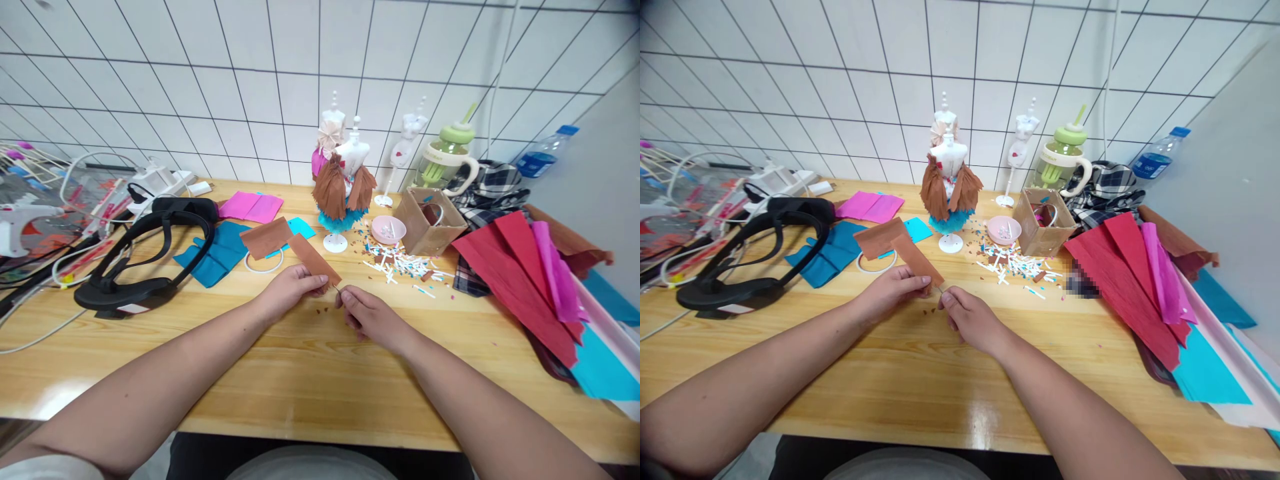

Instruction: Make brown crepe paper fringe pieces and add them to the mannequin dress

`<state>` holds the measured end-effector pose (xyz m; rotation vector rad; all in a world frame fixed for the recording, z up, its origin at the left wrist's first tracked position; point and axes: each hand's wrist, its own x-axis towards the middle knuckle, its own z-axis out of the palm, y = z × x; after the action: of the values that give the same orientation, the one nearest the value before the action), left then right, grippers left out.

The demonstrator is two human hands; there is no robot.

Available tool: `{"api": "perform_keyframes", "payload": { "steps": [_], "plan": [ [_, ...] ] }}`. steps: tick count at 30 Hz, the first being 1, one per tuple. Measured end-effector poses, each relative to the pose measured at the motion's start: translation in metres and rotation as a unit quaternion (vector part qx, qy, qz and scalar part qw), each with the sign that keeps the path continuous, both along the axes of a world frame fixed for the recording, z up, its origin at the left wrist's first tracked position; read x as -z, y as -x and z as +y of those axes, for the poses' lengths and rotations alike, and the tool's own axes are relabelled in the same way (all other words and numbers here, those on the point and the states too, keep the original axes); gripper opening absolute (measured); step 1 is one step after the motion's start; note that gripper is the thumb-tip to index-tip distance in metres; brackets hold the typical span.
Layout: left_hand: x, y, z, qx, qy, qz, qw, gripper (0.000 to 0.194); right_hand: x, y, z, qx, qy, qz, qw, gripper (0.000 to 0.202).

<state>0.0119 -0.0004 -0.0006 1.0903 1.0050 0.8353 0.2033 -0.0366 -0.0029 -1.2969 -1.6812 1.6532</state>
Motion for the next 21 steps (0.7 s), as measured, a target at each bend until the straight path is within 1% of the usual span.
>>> {"api": "perform_keyframes", "payload": {
  "steps": [6,11,15,21],
  "plan": [
    [0.0004,0.0008,-0.0002,0.058,-0.005,0.02,0.998,0.028,-0.003,0.0004,0.0017,0.01,0.02,-0.003,1.0,0.038],
    [0.0027,0.0045,0.0041,0.057,-0.017,0.033,0.998,0.025,-0.0009,-0.0014,0.003,0.006,0.029,0.014,0.999,0.035],
    [0.003,0.0061,0.0048,0.077,-0.014,0.02,0.997,0.021,-0.0014,-0.0016,0.0025,0.004,0.031,0.013,0.999,0.036],
    [0.0013,0.0051,0.003,0.083,-0.005,0.009,0.996,0.025,-0.0023,-0.0009,0.0024,0.003,0.044,0.014,0.999,0.036]
  ]
}}
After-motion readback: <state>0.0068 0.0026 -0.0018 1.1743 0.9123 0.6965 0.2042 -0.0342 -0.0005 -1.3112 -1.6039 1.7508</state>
